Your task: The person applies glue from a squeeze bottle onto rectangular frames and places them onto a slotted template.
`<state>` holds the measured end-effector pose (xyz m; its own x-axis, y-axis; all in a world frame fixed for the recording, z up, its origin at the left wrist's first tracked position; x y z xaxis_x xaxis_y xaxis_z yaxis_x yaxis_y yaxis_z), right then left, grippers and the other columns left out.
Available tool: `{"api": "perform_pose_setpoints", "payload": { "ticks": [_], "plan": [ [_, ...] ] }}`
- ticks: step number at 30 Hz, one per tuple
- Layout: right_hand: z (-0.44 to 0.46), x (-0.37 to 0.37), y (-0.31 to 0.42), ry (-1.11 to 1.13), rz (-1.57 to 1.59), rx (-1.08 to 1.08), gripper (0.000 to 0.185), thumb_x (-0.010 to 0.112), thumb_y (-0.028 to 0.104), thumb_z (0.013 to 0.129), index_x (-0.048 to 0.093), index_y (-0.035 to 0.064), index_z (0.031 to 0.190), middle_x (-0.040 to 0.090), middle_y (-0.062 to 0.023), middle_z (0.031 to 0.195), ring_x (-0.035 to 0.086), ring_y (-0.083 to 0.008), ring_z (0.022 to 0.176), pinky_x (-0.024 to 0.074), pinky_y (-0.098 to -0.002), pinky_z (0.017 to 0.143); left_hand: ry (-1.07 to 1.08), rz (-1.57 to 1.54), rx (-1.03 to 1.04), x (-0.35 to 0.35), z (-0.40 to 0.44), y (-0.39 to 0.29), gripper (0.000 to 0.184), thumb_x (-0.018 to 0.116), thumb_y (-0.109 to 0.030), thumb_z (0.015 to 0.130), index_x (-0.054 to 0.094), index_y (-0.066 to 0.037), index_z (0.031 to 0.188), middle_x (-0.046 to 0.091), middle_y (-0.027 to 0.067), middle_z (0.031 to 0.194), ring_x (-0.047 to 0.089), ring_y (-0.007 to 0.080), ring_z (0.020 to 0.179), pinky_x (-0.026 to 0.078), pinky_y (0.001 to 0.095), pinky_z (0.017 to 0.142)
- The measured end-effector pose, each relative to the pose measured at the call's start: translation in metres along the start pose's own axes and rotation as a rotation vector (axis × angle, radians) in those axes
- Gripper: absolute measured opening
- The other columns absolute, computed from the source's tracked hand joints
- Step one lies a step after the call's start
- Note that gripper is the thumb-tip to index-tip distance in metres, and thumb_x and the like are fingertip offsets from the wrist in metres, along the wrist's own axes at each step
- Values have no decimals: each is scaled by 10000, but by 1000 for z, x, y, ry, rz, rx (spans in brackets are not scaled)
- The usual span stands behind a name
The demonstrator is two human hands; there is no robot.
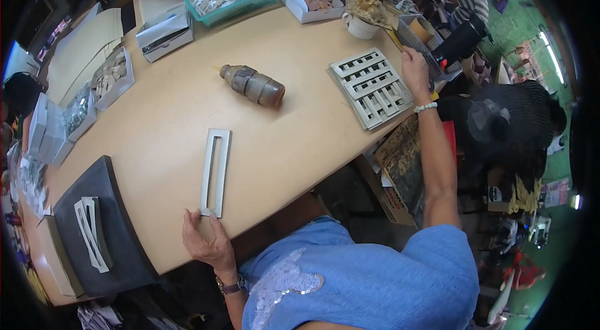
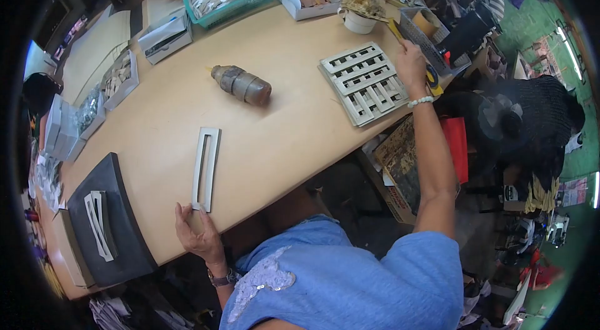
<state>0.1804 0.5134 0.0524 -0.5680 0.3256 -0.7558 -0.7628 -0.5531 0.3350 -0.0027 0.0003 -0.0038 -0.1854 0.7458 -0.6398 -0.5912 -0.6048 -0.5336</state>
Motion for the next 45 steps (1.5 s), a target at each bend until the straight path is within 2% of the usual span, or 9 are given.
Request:
{"api": "perform_pose_setpoints", "payload": {
  "ticks": [3,5,7,11,14,18,24,29,45],
  "plan": [
    [-26,-25,94,22,247,-59,333,527,189,879,580,-20,1132,593,-212,1072,582,-342,984,467,-369,833,1,-23,-3,1,-2,1,498,686,-36,779,510,36,1239,632,146,999,600,275,939,460,376,846],
    [-54,-11,136,98,404,-239,361,567,222,877,556,-16,1148,595,-181,1023,589,-323,950,469,-367,836,-11,-24,2,2,-1,3,502,693,-46,777,511,34,1238,638,140,990,606,268,928,465,369,839],
    [-80,-3,183,336,486,-295,527,651,314,820,518,-22,1204,591,-197,1068,585,-327,982,462,-385,854,-10,0,7,1,-2,4,503,698,-54,776,514,32,1236,642,135,982,612,264,912,465,367,838],
    [-114,37,236,463,463,-379,804,746,408,705,430,-41,1292,571,-252,1139,577,-371,1033,453,-413,891,-15,-16,12,0,1,4,502,706,-63,764,524,24,1223,655,133,964,619,274,894,460,381,831],
    [-115,50,248,461,417,-380,774,739,413,725,442,-41,1277,584,-250,1119,576,-390,1033,455,-419,889,-21,-16,22,-2,2,6,552,753,-131,717,532,25,1198,661,124,948,618,292,892,458,390,819],
    [-117,34,253,504,768,-114,638,771,186,732,454,-38,1239,606,-172,1061,608,-240,960,484,-335,852,-28,-47,35,-5,5,5,652,813,-210,643,532,24,1182,660,118,936,620,292,878,467,396,792],
    [-126,6,251,360,1394,-2,622,737,-35,716,424,-4,1253,551,-96,1093,572,-190,986,490,-303,873,-48,-58,18,-6,9,4,625,817,-196,631,542,12,1152,649,110,911,618,283,854,475,397,771],
    [-143,1,259,420,1387,51,470,710,41,774,471,-17,1175,567,-103,1067,580,-163,955,492,-291,851,-52,-70,19,-6,9,7,619,816,-185,631,543,7,1153,643,103,897,618,278,850,475,394,775],
    [-149,17,267,385,1305,137,372,739,100,783,504,-10,1050,582,-86,976,574,-131,881,490,-263,802,-43,-51,31,-7,8,6,633,810,-186,640,532,21,1170,652,119,907,612,295,887,474,403,792]
  ]
}}
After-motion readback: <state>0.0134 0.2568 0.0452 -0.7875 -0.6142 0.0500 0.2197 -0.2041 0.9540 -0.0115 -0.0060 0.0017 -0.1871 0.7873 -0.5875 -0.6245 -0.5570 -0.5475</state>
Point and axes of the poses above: each hand's wrist, its own z-axis towards the middle knuckle, its own x-axis out of the palm, y = z × x, the point moved 1 cm from there along z, towards the middle knuckle
